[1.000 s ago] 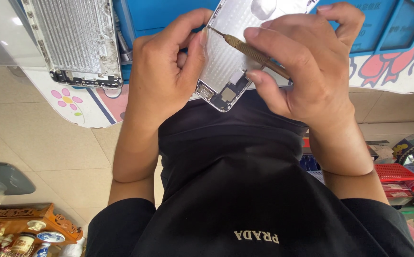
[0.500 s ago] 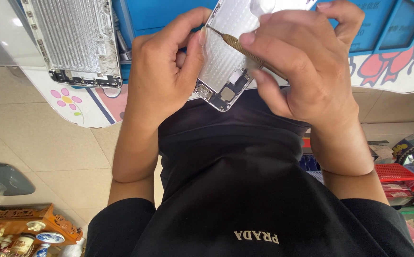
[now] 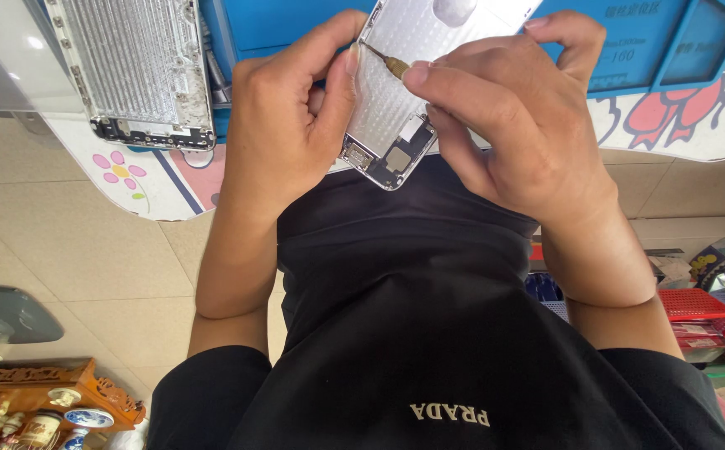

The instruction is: The recorder is disassembling and working on the internal components of a mobile phone.

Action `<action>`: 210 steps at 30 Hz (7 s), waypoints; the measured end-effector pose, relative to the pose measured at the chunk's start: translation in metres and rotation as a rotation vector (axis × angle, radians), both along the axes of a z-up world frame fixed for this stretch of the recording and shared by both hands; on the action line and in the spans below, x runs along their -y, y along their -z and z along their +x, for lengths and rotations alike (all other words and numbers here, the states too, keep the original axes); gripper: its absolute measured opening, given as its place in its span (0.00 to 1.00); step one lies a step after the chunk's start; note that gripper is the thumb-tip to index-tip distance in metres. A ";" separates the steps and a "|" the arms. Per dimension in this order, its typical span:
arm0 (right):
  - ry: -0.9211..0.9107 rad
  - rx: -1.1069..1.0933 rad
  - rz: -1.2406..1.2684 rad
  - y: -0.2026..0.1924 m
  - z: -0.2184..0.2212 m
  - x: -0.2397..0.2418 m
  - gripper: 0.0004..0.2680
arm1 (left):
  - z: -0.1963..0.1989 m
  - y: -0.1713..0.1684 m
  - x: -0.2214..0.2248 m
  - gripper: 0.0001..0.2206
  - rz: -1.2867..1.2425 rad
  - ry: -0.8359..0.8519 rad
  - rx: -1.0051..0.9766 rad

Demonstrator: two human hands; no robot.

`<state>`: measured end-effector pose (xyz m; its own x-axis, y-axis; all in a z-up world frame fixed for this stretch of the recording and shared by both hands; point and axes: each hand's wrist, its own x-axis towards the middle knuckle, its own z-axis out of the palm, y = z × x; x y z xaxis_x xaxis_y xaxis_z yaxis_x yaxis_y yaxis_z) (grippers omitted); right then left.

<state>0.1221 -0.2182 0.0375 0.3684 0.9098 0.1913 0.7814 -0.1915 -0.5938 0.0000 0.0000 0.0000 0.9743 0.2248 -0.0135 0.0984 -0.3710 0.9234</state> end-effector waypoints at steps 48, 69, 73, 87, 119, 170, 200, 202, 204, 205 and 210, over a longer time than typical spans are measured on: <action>0.493 -0.595 0.493 0.037 -0.095 0.100 0.08 | -0.024 -0.056 0.026 0.45 0.376 0.065 -0.024; 0.545 -0.652 0.514 0.060 -0.080 0.101 0.10 | -0.024 -0.046 0.016 0.44 0.447 0.146 -0.045; 0.522 -0.681 0.512 0.061 -0.071 0.099 0.10 | -0.029 -0.036 0.013 0.43 0.449 0.111 -0.030; 0.531 -0.834 0.501 0.061 -0.051 0.074 0.08 | -0.062 -0.041 -0.034 0.58 0.673 -0.477 -0.002; 0.250 -0.807 0.915 0.042 -0.091 0.100 0.08 | -0.065 -0.043 0.029 0.59 -0.696 0.068 0.107; 0.346 -0.241 -0.080 -0.073 -0.066 0.016 0.07 | -0.034 0.018 0.085 0.32 -1.635 0.228 0.058; 0.047 -0.140 -0.063 -0.091 -0.071 0.006 0.10 | -0.050 -0.003 0.082 0.33 -1.718 0.220 0.100; 0.054 -0.173 -0.069 -0.090 -0.072 0.005 0.10 | -0.052 0.001 0.081 0.33 -1.749 0.215 0.131; 0.059 -0.203 -0.053 -0.093 -0.072 -0.002 0.09 | -0.057 0.008 0.081 0.27 -1.745 0.151 0.186; 0.058 -0.205 -0.056 -0.094 -0.071 -0.007 0.09 | -0.060 0.012 0.081 0.27 -1.748 0.148 0.186; 0.011 -0.153 -0.127 -0.090 -0.065 -0.010 0.13 | -0.062 0.021 0.079 0.23 -1.925 -0.067 0.097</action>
